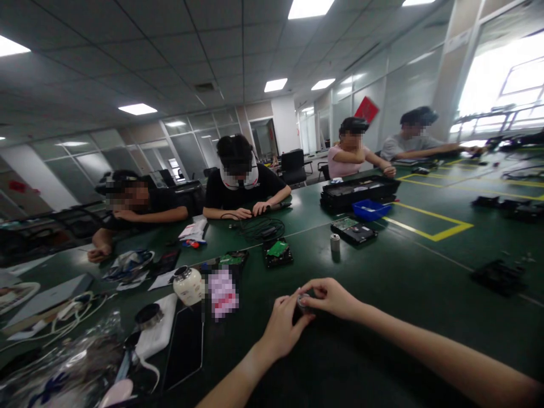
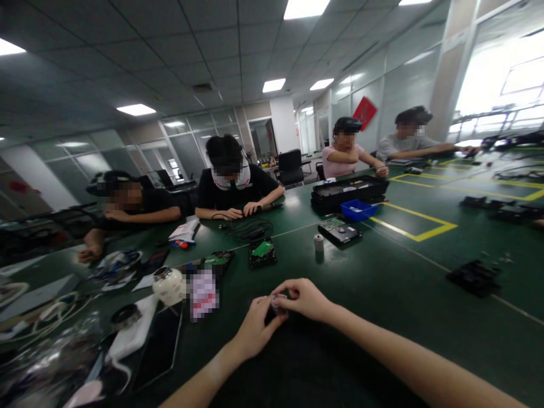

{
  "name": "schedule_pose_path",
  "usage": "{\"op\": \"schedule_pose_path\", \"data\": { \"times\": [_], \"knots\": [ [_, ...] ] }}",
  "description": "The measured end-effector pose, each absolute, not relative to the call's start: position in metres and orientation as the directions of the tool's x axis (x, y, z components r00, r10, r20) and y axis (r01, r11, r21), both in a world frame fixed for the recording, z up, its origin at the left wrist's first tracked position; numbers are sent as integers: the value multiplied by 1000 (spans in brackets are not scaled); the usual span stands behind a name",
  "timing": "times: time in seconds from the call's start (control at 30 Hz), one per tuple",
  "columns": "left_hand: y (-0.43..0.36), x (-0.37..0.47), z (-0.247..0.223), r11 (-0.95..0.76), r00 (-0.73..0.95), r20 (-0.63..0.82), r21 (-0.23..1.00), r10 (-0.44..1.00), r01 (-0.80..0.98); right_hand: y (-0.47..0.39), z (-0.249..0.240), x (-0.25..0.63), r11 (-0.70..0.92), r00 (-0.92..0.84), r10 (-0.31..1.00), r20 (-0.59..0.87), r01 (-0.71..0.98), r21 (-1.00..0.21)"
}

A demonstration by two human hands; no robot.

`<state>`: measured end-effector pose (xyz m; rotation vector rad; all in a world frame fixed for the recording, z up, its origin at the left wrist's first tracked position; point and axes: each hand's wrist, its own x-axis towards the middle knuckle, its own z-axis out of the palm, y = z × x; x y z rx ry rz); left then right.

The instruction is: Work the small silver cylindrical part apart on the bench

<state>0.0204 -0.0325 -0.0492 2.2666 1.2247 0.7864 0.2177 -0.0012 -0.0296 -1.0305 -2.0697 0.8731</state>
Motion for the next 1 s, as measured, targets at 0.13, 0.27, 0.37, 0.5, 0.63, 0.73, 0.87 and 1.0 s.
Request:
{"op": "schedule_pose_path", "data": {
  "times": [0.13, 0.27, 0.37, 0.5, 0.63, 0.73, 0.87, 1.0],
  "knots": [
    [-34, 20, -48, -510, 445, 272, 615, 853, 601, -1, -27, 216, 468, -492, 836, 242, 411, -782],
    [-35, 20, -48, -496, 438, 263, 633, 860, 595, -6, -21, 212, 473, -487, 839, 243, 431, -768],
    [-35, 20, -47, -488, 437, 253, 639, 863, 594, -5, -17, 215, 472, -477, 842, 251, 427, -771],
    [-35, 19, -46, -458, 432, 220, 665, 875, 589, 22, -15, 232, 445, -445, 867, 224, 489, -750],
    [-35, 19, -44, -431, 424, 193, 687, 885, 585, 56, -22, 251, 445, -400, 885, 239, 573, -688],
    [-35, 19, -43, -423, 430, 180, 698, 885, 578, 64, -36, 259, 467, -410, 878, 248, 615, -636],
    [-35, 18, -42, -385, 434, 120, 704, 893, 597, 63, -56, 266, 504, -434, 862, 263, 667, -550],
    [-31, 19, -41, -358, 440, 76, 712, 895, 605, 65, -58, 269, 526, -467, 848, 249, 686, -504]
  ]
}}
